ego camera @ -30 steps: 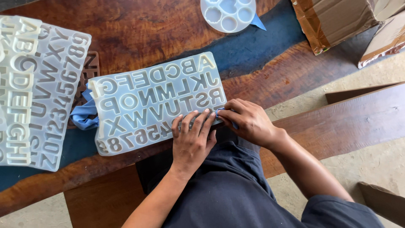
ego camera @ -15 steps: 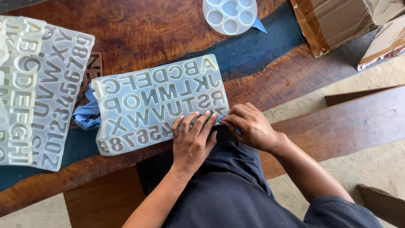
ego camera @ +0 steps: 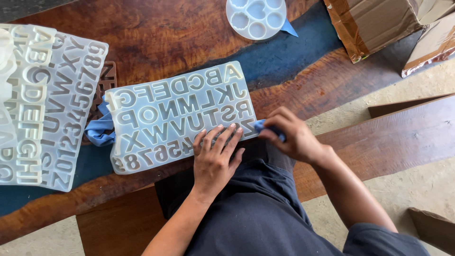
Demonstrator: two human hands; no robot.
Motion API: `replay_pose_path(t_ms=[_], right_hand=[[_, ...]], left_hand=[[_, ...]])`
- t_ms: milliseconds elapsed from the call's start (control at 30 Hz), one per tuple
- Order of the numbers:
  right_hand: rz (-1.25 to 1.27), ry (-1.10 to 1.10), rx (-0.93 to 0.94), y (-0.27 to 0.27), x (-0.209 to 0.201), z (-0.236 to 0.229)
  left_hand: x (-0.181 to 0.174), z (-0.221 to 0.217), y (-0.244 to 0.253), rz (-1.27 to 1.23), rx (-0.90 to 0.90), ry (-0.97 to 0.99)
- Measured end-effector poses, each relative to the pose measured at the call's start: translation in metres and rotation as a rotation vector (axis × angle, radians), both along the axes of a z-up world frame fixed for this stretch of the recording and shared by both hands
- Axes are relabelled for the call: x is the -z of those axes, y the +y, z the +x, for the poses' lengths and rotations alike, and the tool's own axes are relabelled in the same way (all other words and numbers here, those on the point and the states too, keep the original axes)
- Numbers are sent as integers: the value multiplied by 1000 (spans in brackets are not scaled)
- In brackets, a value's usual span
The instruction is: The person wipes a translucent silicone mold with alphabet and number cavities using a blue cloth. They systematically rub the surface and individual cavities, then place the mold aside and pick up another similar mold to continue wiping.
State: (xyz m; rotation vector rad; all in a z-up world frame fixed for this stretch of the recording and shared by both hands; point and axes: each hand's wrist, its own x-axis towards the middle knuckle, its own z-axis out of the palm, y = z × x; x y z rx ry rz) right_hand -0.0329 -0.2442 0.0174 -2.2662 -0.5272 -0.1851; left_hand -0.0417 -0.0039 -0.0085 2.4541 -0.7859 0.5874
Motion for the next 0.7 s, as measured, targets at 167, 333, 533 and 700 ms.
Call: replay_pose_path(t_ms=[167, 333, 533, 700], right_hand=[[-114, -174, -113, 7, 15, -10], [49, -137, -22, 7, 27, -32], [196, -69, 361, 7, 21, -41], [123, 389, 541, 6, 16, -34]], left_hand=[[-31, -23, -8, -227, -75, 30], [-50, -47, -25, -1039, -282, 1481], [-48, -33, -37, -1502, -638, 1650], [-40, -29, -51, -1570, -671, 1687]])
